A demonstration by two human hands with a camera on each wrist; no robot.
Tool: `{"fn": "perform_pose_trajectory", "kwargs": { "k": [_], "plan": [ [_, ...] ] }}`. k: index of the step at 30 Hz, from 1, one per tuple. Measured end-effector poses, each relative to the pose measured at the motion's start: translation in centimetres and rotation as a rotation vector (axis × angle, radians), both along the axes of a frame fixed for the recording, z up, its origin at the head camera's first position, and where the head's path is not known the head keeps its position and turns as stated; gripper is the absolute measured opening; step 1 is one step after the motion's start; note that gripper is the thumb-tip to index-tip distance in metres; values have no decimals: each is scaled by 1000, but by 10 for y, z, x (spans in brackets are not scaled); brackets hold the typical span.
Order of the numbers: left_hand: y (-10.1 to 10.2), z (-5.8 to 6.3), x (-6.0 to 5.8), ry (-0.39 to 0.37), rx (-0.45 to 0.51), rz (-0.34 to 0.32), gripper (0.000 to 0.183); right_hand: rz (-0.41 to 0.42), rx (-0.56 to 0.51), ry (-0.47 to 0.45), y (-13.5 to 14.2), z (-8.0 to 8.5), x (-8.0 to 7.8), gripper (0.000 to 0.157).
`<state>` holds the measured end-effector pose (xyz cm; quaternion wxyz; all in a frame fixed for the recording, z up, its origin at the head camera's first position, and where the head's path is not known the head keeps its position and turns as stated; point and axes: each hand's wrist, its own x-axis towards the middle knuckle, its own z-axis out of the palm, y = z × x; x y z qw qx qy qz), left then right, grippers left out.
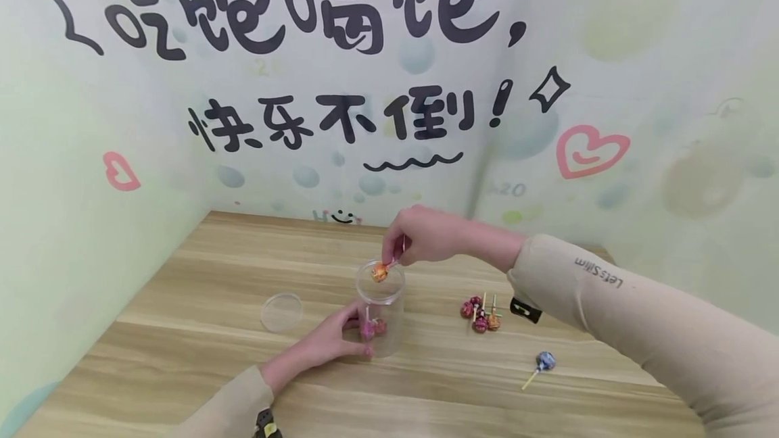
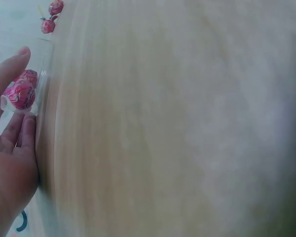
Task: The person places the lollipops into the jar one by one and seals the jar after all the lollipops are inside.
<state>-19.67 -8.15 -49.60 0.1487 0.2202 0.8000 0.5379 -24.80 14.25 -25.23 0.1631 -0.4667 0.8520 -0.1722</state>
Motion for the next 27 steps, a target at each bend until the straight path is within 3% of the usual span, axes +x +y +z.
{"fn": "perform_pose_trajectory", "kwargs": {
  "k": [7,14,19,27],
  "plan": [
    [-1,0,1,8,25,-23,68,19,13,12,-12,-11,1,17],
    [-2,1,1,31,-11,15,69,62,2,-9,-19,-19,4,17],
    [-1,-1,0,40,-4,3,66,75,-11,-34,-21,-25,5,20],
    [-1,-3,0,41,16,4,55,44,33,-47,-22,-31,6,22]
  ]
}}
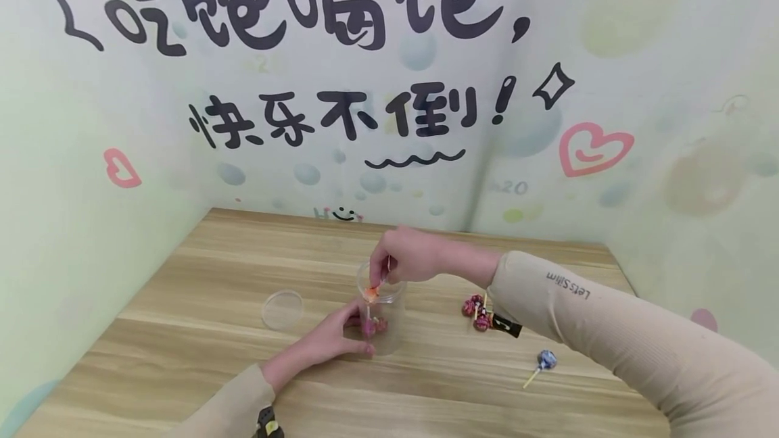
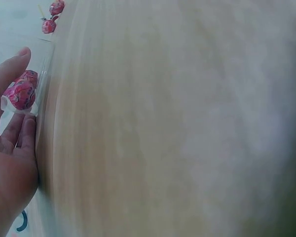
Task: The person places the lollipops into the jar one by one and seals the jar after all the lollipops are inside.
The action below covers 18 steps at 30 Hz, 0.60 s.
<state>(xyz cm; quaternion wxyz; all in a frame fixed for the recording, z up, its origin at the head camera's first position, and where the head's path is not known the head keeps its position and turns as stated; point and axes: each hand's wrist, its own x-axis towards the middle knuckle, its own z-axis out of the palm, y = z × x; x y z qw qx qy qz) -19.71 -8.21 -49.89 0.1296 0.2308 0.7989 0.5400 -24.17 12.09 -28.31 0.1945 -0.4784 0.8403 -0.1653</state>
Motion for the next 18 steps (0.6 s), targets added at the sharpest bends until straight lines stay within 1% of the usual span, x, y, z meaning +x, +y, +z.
{"fn": "perform_pose_trajectory", "kwargs": {
  "k": [7,10,15,18],
  "plan": [
    [0,1,0,-29,9,-7,48,24,-12,21,1,-1,0,22],
    [0,2,0,-27,16,-13,47,26,-11,22,1,-1,0,23],
    [1,5,0,-29,22,-35,51,36,-12,28,2,-1,0,23],
    [0,4,0,-28,18,-43,53,40,-16,29,3,-1,0,23]
  ]
}}
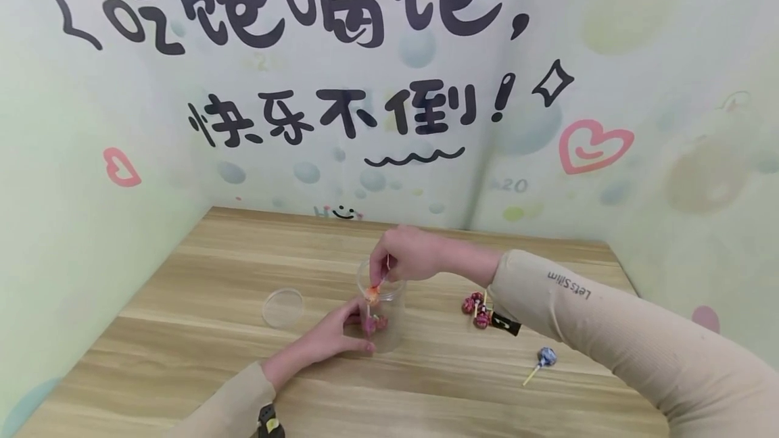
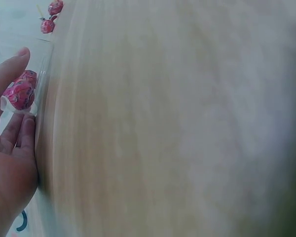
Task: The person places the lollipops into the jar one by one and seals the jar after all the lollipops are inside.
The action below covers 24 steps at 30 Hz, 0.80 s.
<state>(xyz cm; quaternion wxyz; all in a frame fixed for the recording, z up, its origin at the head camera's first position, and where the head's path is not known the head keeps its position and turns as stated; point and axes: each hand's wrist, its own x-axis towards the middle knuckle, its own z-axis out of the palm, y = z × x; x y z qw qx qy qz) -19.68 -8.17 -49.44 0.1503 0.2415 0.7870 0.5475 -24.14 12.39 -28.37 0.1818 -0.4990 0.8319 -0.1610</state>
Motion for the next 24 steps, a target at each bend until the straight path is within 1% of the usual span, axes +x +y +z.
{"fn": "perform_pose_trajectory", "kwargs": {
  "k": [5,10,12,15,17,20,21,24],
  "plan": [
    [0,-2,-1,7,-20,19,58,-22,13,14,0,2,1,20],
    [0,-4,0,20,-45,47,70,-38,6,32,3,2,2,24],
    [0,-4,0,21,-45,47,71,-40,-8,31,4,3,3,23],
    [1,-3,-1,26,-33,28,66,-49,-26,27,6,2,3,22],
    [1,-2,-2,27,-23,17,67,-60,-39,19,7,3,4,22],
    [1,-1,-1,22,-16,11,73,-91,-59,18,9,4,4,22],
    [1,-1,-1,19,-20,14,77,-101,-68,17,10,4,4,22],
    [0,-2,0,6,-23,26,80,-133,-105,27,15,5,4,22]
  ]
}}
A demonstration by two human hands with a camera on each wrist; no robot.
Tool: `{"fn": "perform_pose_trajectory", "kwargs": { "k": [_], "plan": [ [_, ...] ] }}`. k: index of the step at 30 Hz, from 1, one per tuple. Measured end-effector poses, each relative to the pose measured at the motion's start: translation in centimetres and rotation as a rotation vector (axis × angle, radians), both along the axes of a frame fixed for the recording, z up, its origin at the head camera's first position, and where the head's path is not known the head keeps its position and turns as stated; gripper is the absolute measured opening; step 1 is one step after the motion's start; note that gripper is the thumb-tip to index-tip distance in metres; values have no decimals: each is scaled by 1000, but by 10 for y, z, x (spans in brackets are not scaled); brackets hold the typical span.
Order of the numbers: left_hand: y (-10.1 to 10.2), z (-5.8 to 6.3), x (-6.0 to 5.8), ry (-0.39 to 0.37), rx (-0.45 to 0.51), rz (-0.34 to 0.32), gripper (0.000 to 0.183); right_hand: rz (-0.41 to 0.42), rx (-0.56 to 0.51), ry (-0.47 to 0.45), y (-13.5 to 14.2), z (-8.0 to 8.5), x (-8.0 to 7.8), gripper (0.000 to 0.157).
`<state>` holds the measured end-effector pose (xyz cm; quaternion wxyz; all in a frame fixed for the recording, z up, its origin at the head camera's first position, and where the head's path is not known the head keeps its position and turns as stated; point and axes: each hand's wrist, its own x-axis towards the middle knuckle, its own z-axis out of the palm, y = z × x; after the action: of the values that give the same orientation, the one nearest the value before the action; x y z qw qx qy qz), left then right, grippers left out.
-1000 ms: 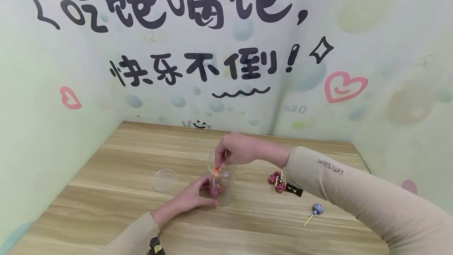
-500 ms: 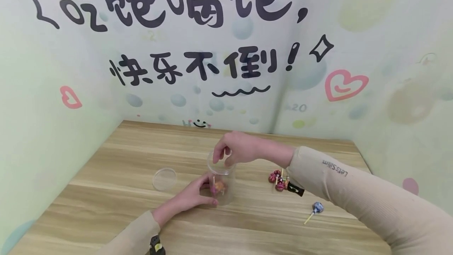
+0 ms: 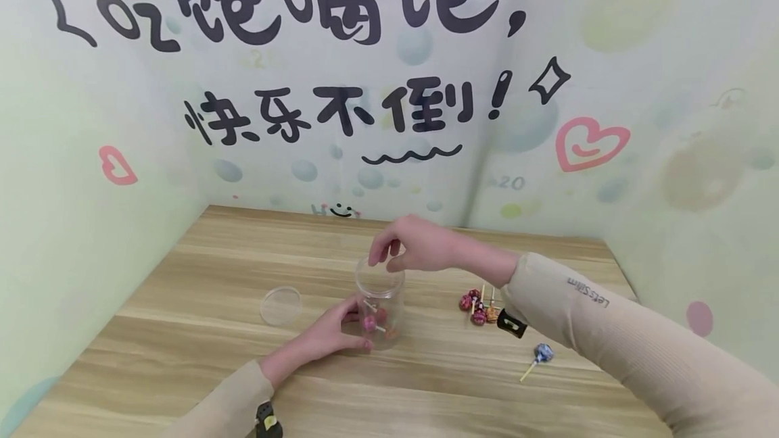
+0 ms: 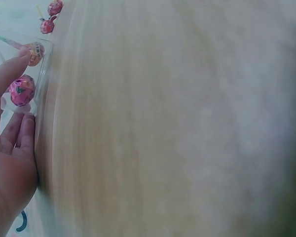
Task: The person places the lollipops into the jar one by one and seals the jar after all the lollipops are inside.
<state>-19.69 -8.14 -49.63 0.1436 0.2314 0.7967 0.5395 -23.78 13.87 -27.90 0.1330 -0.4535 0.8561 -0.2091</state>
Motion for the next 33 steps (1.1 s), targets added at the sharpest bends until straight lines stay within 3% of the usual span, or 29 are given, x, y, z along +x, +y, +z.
{"fn": "perform_pose_trajectory", "kwargs": {
  "k": [7,12,24,33],
  "plan": [
    [0,-1,-1,8,-16,24,83,-121,-88,26,21,0,-6,23],
    [1,0,0,8,-9,27,83,-218,-94,35,43,-11,-12,20],
    [0,0,3,0,-7,29,80,-390,-98,49,93,-54,-14,14],
    [0,-1,2,3,-7,24,80,-521,-160,121,113,-99,-7,14]
  ]
}}
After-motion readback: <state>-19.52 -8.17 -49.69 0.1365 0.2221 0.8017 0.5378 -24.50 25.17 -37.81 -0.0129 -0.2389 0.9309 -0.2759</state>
